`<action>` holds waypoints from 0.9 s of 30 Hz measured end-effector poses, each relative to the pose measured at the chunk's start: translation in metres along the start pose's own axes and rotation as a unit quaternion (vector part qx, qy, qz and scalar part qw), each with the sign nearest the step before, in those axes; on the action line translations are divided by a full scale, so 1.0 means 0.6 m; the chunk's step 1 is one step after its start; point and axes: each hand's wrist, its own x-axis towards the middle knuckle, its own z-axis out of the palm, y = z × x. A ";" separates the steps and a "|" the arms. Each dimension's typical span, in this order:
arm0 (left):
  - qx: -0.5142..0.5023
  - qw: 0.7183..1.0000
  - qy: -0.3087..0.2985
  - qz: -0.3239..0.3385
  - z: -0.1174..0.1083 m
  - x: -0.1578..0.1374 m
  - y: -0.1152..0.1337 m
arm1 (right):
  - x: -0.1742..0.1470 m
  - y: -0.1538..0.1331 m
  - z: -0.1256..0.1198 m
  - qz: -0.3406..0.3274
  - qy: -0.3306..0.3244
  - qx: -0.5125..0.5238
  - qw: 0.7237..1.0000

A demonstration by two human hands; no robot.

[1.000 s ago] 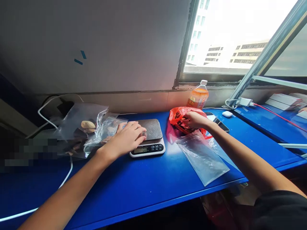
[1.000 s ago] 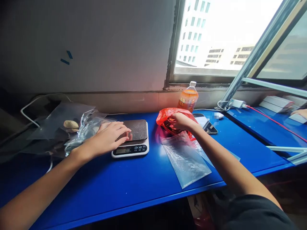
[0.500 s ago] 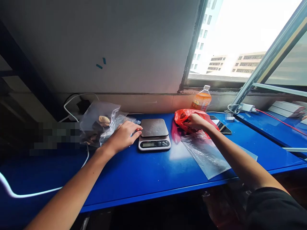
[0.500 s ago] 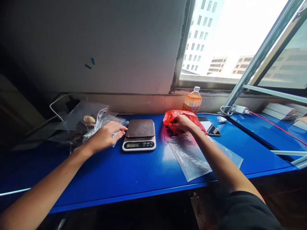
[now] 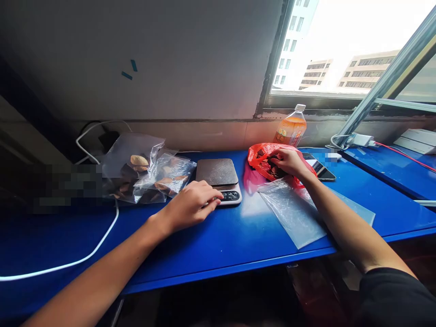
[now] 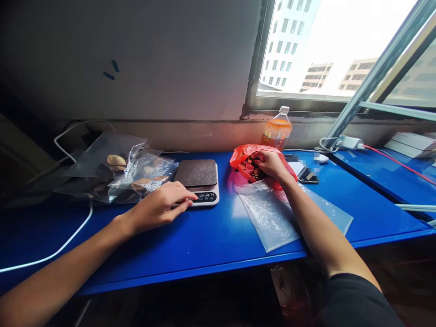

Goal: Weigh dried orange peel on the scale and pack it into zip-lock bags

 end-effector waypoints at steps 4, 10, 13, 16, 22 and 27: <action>-0.013 1.000 -0.006 0.013 0.000 -0.002 -0.006 | 0.001 -0.005 -0.008 -0.011 0.014 0.028 0.999; -0.029 0.999 0.015 0.000 -0.006 -0.005 -0.017 | -0.012 -0.016 -0.009 0.004 0.020 0.052 0.998; -0.031 0.999 0.023 0.011 -0.008 -0.005 -0.013 | -0.013 -0.011 -0.002 0.031 0.048 0.060 0.997; -0.026 0.999 0.026 0.020 -0.010 -0.006 -0.011 | -0.011 -0.006 0.004 0.067 0.090 0.058 0.992; -0.013 0.999 0.031 0.034 -0.011 -0.007 -0.013 | -0.011 -0.027 -0.017 0.052 0.063 0.047 0.996; -0.035 0.997 0.050 0.044 -0.013 -0.010 0.001 | -0.037 -0.106 -0.064 -0.098 -0.026 0.038 0.994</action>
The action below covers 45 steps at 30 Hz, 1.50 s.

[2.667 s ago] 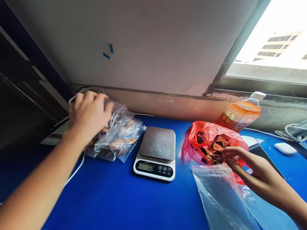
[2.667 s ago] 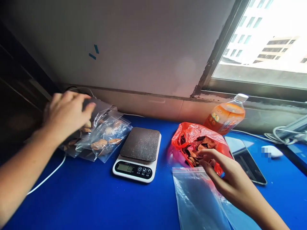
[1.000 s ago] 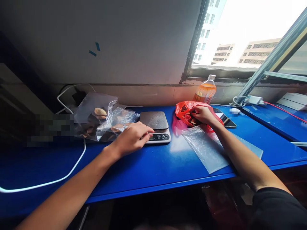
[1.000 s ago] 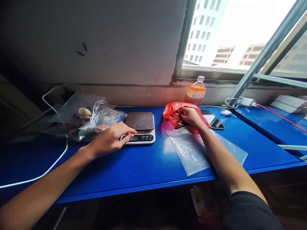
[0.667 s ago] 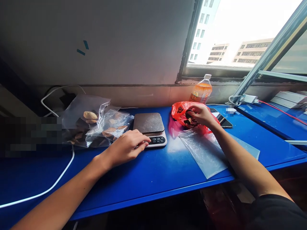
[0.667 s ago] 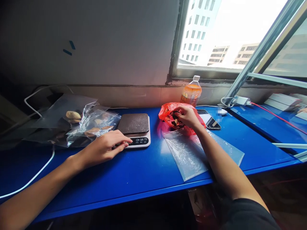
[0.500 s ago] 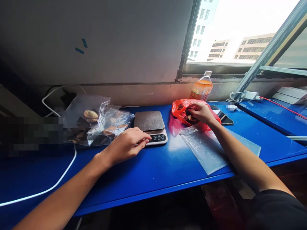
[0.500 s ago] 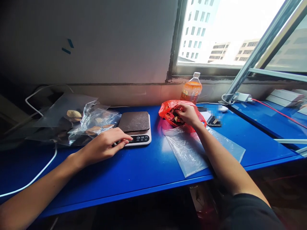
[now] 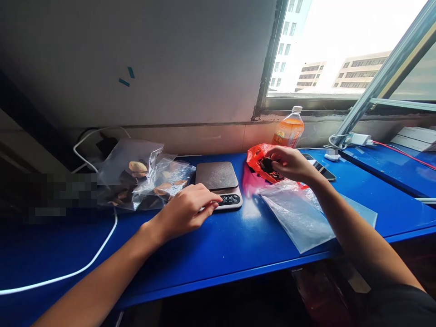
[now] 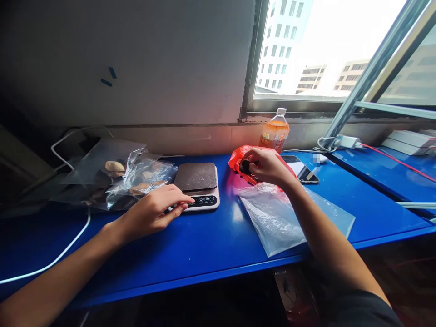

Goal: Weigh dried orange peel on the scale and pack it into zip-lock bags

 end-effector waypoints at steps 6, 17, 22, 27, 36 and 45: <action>-0.170 0.973 0.081 -0.136 0.011 0.003 0.038 | -0.041 -0.151 0.034 -0.122 -0.033 0.182 0.975; -0.378 0.863 0.124 -0.312 0.022 0.014 0.005 | -0.061 -0.171 0.088 -0.142 0.005 0.234 0.962; -0.449 0.812 0.228 -0.294 0.002 0.018 -0.014 | -0.051 -0.145 0.087 -0.125 0.107 0.174 0.971; -0.456 0.817 0.236 -0.261 -0.007 0.021 -0.014 | -0.050 -0.138 0.098 -0.139 0.092 0.115 0.979; -0.295 0.906 0.226 -0.203 0.002 0.002 -0.074 | -0.049 -0.128 0.136 -0.161 -0.007 0.096 0.982; -0.103 0.974 0.203 -0.006 0.024 0.000 -0.036 | -0.058 -0.162 0.130 -0.056 -0.077 0.314 0.944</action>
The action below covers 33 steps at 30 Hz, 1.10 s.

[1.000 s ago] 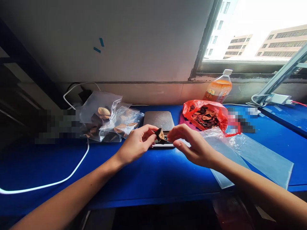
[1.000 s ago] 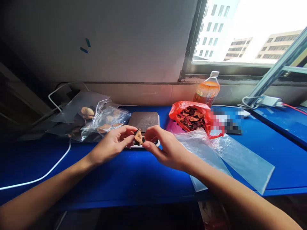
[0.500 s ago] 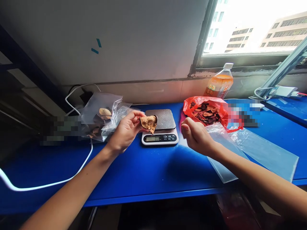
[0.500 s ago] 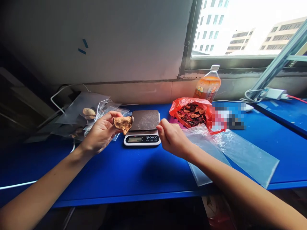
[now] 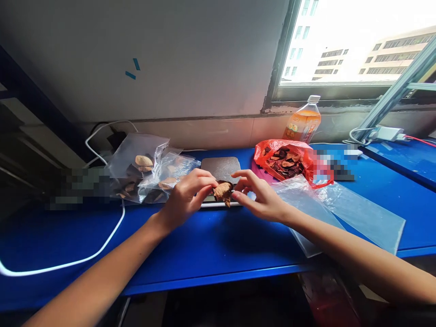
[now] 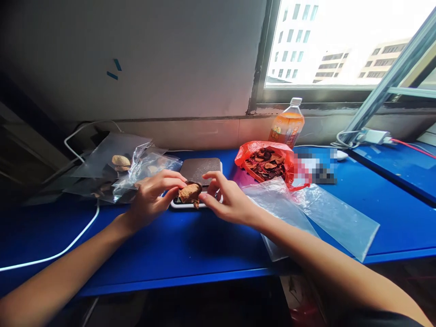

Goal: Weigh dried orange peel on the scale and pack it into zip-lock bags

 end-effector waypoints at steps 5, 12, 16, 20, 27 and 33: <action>0.051 0.992 -0.033 0.110 0.010 0.000 0.029 | -0.007 -0.017 0.013 -0.035 0.019 0.038 0.999; 0.103 0.991 -0.075 0.029 0.006 0.002 0.050 | -0.002 -0.005 0.017 -0.059 0.079 -0.018 0.995; 0.207 0.975 -0.074 0.043 0.012 -0.002 0.056 | -0.001 -0.007 0.024 -0.082 0.095 -0.048 0.991; 0.228 0.971 -0.053 0.037 0.013 0.001 0.062 | -0.006 -0.009 0.028 -0.123 0.084 -0.093 0.985; 0.150 0.988 -0.026 -0.010 0.011 -0.003 0.045 | -0.006 0.001 0.027 -0.095 0.076 -0.138 0.983; 0.087 0.993 -0.052 -0.055 -0.002 0.001 0.043 | -0.005 0.011 0.027 -0.105 0.085 -0.160 0.978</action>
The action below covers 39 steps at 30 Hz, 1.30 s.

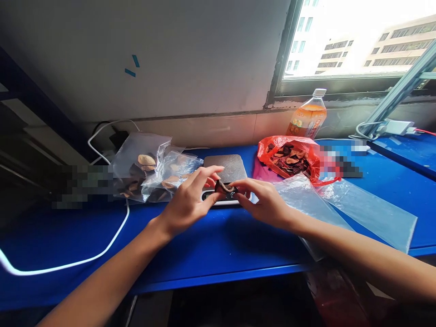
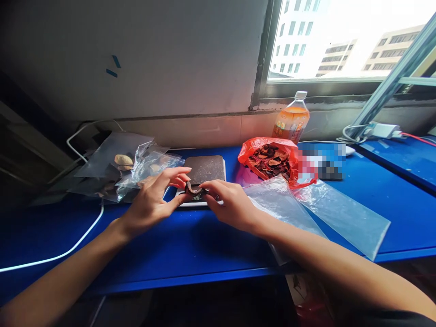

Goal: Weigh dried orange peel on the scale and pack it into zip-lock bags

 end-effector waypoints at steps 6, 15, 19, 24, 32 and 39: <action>0.007 0.997 -0.068 0.047 -0.035 0.014 -0.012 | 0.007 0.006 -0.016 -0.014 -0.013 -0.031 0.999; 0.014 0.998 -0.056 0.018 -0.051 0.015 -0.048 | 0.017 0.052 -0.063 0.039 -0.100 -0.107 0.988; 0.066 0.997 -0.027 0.038 -0.042 0.015 -0.056 | 0.016 0.049 -0.055 0.033 -0.181 -0.117 0.976; 0.152 0.987 0.045 0.034 -0.011 0.032 -0.081 | 0.019 0.039 -0.057 0.031 -0.202 -0.121 0.971; 0.149 0.988 0.014 0.026 0.020 0.050 -0.099 | 0.021 0.036 -0.068 0.015 -0.222 -0.114 0.968; 0.138 0.990 0.030 -0.021 -0.021 0.025 -0.105 | 0.025 0.029 -0.094 0.003 -0.271 -0.096 0.958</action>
